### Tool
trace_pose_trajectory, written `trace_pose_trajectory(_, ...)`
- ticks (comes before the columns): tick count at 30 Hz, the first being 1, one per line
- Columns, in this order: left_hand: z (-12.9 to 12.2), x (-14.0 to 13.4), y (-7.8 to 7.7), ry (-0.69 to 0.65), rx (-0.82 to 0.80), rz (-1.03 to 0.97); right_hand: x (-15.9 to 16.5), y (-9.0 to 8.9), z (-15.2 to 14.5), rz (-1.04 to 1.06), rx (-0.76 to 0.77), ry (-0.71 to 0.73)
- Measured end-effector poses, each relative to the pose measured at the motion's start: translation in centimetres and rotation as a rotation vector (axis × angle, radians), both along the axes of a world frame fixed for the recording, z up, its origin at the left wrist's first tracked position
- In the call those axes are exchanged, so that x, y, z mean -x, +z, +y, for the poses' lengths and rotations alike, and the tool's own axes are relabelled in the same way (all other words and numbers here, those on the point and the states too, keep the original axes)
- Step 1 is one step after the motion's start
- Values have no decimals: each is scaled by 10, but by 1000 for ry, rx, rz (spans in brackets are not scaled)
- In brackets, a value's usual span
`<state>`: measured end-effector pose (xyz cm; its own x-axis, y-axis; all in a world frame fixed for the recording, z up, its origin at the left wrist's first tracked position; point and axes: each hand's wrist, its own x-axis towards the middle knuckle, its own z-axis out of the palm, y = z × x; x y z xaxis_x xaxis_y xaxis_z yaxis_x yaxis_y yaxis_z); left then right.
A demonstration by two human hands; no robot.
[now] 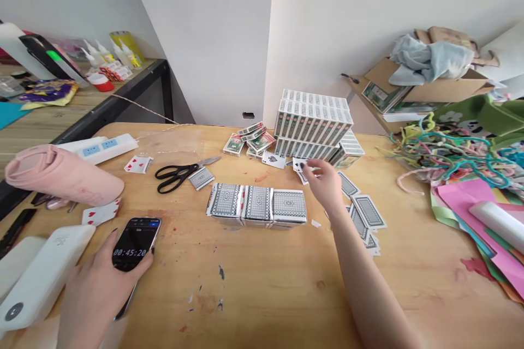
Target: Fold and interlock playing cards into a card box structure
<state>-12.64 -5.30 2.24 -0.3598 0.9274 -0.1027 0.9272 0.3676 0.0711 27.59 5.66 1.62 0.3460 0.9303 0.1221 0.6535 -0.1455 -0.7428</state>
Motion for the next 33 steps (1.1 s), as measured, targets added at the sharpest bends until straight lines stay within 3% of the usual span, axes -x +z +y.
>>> trace_pose_trajectory(4, 0, 6, -6, 130, 10, -20, -26, -41, 16, -81, 11, -155)
trace_pose_trajectory(9, 12, 36, -16, 229, -18, -378, -30, -59, 20, -110, 31, -179)
trace_pose_trajectory(11, 25, 46, -14, 274, 6, -441, -30, -62, 21, -112, 42, -181)
trace_pose_trajectory(17, 61, 52, -12, 302, 11, -381, -32, -67, 23, -103, 49, -181)
trace_pose_trajectory(25, 57, 54, -23, 300, -30, -446, -32, -66, 23, -61, 36, -191)
trace_pose_trajectory(33, 56, 52, -19, 343, -64, -495, -33, -56, 20, 83, -99, -315)
